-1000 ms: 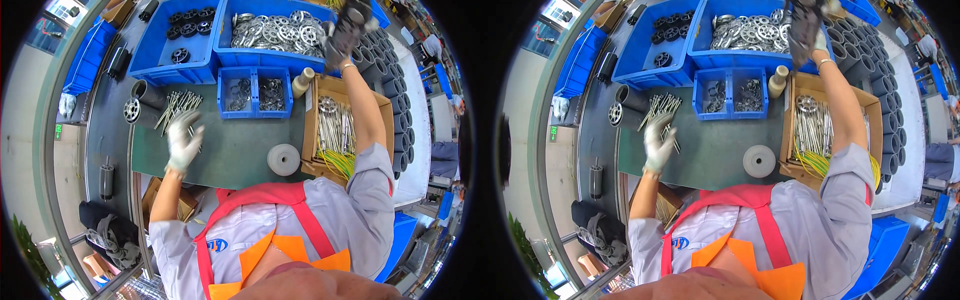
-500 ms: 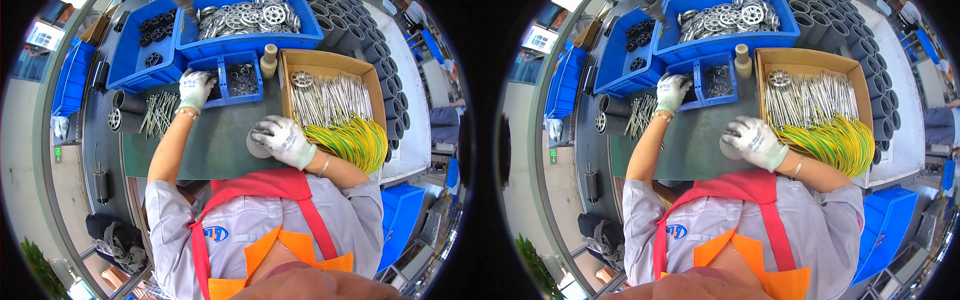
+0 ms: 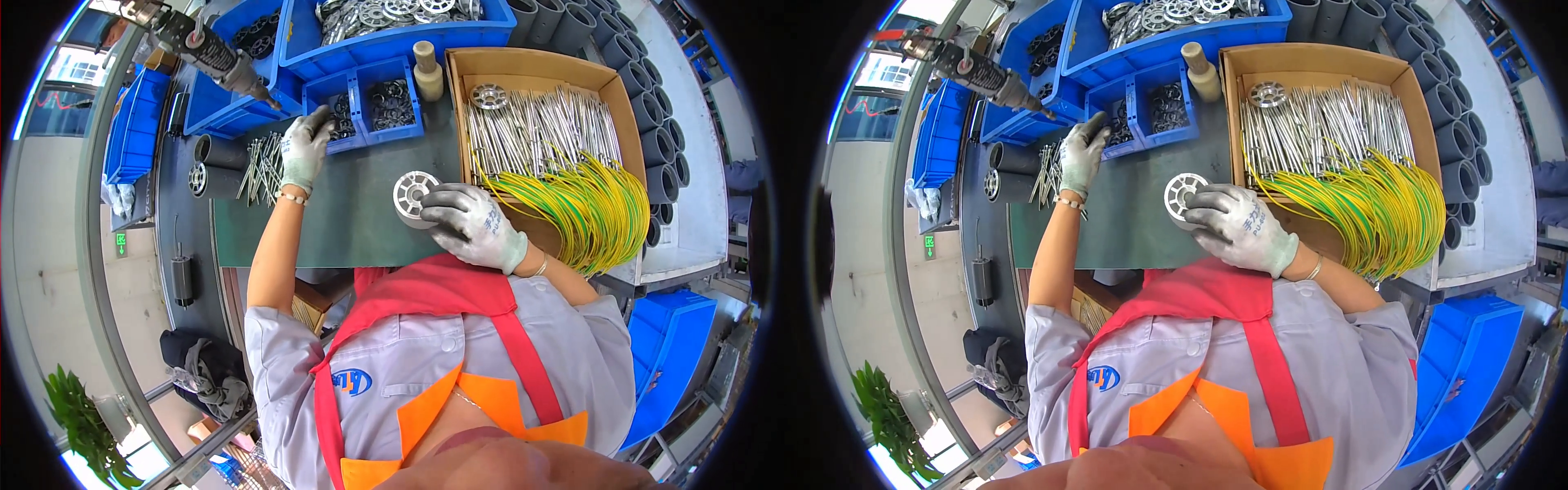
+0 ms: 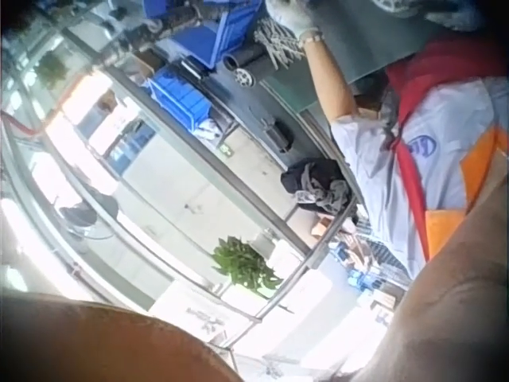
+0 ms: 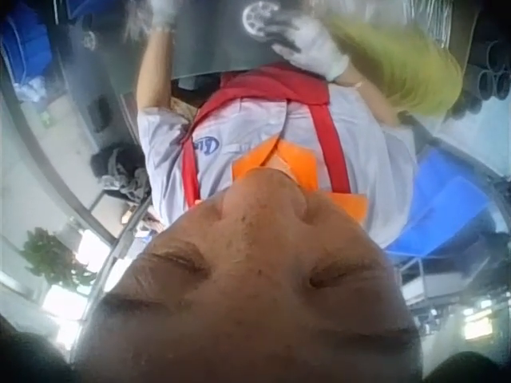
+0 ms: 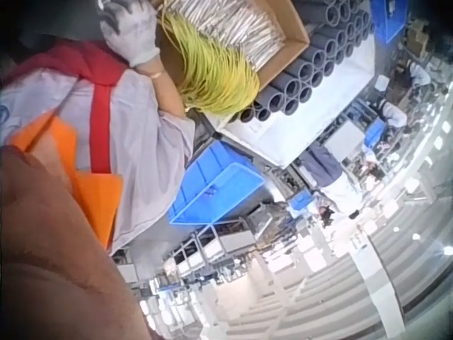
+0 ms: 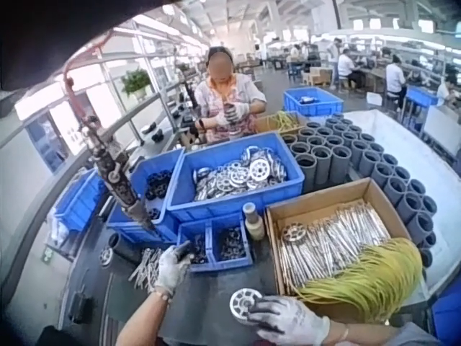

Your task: The person assembles electric motor components by inserting motor rotors into motor housings, then securing end caps with screws using a pneumatic screwdriver.

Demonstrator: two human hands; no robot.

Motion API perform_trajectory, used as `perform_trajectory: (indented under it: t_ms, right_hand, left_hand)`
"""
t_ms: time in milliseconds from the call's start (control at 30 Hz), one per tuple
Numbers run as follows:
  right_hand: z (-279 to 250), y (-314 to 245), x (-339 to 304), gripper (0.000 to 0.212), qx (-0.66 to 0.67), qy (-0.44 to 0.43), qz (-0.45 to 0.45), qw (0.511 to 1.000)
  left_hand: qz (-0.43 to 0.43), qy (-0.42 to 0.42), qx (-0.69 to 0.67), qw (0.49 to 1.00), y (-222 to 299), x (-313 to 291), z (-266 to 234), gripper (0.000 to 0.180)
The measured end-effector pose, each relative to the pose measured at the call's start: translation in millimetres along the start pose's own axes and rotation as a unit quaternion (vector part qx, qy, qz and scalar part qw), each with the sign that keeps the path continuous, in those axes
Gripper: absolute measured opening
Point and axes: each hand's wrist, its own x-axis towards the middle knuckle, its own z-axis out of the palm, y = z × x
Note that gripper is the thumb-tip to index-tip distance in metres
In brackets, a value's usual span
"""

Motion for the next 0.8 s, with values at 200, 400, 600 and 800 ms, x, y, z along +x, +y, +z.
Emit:
perform_trajectory:
  t_ms: [200,400,600,800]
  right_hand:
    - [-19,-3,-26,0.030,0.003,0.023,0.020,1.000]
    - [-35,-1,-40,0.024,0.014,0.033,0.046,0.998]
    - [-48,4,-44,0.020,0.022,0.063,0.055,0.996]
    - [-55,3,-44,0.018,0.024,0.061,0.052,0.996]
  left_hand:
    - [-0.136,0.050,-0.207,0.968,-54,10,26,0.034]
    - [-0.111,0.083,-0.218,0.966,-24,5,26,0.020]
    - [0.045,0.056,-0.165,0.984,44,-54,23,0.021]
    - [0.308,-0.068,0.000,0.949,90,-107,22,0.028]
